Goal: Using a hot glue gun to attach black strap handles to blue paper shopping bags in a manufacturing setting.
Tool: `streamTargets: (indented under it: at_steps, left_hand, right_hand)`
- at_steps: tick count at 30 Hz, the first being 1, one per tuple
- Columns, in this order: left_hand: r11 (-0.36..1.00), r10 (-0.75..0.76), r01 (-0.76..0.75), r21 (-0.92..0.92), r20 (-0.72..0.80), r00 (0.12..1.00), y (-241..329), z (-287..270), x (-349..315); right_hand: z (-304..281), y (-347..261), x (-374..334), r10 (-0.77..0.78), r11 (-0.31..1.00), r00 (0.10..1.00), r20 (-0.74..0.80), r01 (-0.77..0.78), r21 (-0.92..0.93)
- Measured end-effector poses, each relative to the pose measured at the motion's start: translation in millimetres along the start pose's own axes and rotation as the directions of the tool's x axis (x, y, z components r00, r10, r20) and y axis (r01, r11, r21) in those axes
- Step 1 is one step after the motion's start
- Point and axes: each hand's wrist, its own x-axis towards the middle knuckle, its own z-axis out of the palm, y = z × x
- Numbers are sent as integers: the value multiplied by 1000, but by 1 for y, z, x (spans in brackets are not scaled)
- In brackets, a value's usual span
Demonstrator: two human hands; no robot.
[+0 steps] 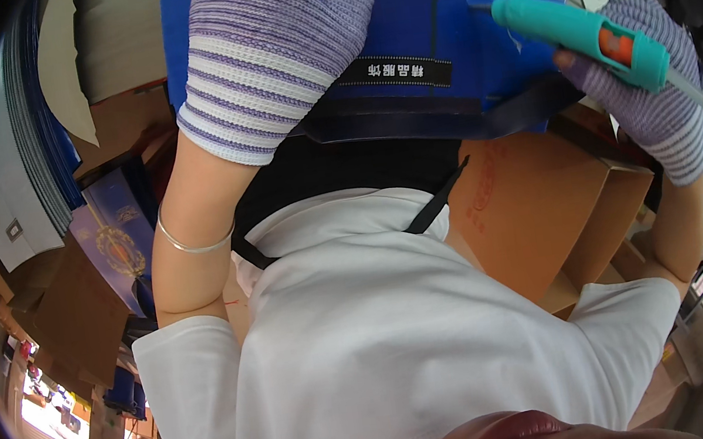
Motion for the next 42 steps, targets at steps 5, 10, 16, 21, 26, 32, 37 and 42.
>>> streamTargets:
  at_steps: [5, 10, 16, 21, 26, 32, 37, 42]
  left_hand:
    - [999, -47, 48, -26, 24, 999, 5, -1, 3]
    - [997, -43, 43, -60, 9, 999, 4, 0, 2]
    - [998, -55, 56, -24, 20, 998, 3, 0, 0]
    - [997, -69, 68, -45, -2, 998, 5, 3, 1]
    - [995, -63, 62, -74, -21, 998, 7, 4, 2]
    - [996, -54, 52, -73, -26, 998, 4, 5, 0]
    - [996, -53, 51, -71, -23, 998, 3, 4, 0]
    - [996, -64, 63, -60, -22, 998, 3, 3, -1]
  right_hand:
    - [0, -6, 2, 106, 988, 991, -80, -96, 123]
    - [-1, -11, -2, 168, 979, 983, -79, -157, 129]
    - [21, -13, -23, 437, 560, 801, 409, -598, 573]
    - [-3, 0, -14, 206, 819, 893, 400, -381, 429]
    - [30, 13, -28, 64, 669, 902, 427, -356, 653]
    - [8, 93, -92, 126, 689, 869, 478, -423, 588]
    - [-6, 83, -90, 170, 708, 837, 520, -471, 526]
    - [1, -18, -4, 198, 722, 807, 557, -504, 474]
